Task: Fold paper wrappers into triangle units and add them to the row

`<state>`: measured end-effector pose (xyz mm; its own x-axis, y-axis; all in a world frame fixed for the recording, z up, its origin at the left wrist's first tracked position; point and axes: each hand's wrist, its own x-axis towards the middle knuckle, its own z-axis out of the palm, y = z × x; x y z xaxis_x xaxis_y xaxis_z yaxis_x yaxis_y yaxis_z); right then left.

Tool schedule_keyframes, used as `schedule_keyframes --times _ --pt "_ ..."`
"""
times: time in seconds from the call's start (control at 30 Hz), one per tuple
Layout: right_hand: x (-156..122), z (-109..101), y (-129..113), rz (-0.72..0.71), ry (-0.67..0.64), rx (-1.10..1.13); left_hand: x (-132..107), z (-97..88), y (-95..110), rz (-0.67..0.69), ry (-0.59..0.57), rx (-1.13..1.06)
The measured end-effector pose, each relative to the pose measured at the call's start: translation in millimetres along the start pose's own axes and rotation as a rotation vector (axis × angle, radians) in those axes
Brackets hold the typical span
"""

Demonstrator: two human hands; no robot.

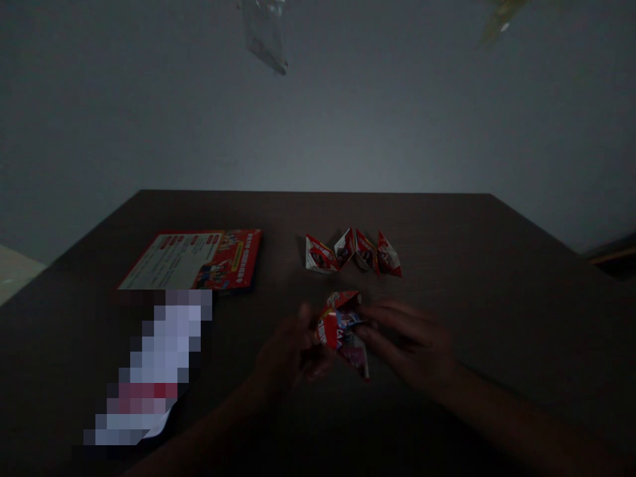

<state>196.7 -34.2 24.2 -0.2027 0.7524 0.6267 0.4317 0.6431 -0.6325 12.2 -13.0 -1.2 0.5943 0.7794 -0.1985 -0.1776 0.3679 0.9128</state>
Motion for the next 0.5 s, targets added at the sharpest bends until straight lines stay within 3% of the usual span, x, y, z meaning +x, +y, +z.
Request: schedule_keyframes --times 0.2,0.5 --pt "-4 4 6 -0.041 -0.051 0.041 -5 8.8 4 0.095 0.112 0.200" --pt "-4 4 6 -0.150 -0.068 -0.036 -5 17.5 11 0.109 0.151 0.193"
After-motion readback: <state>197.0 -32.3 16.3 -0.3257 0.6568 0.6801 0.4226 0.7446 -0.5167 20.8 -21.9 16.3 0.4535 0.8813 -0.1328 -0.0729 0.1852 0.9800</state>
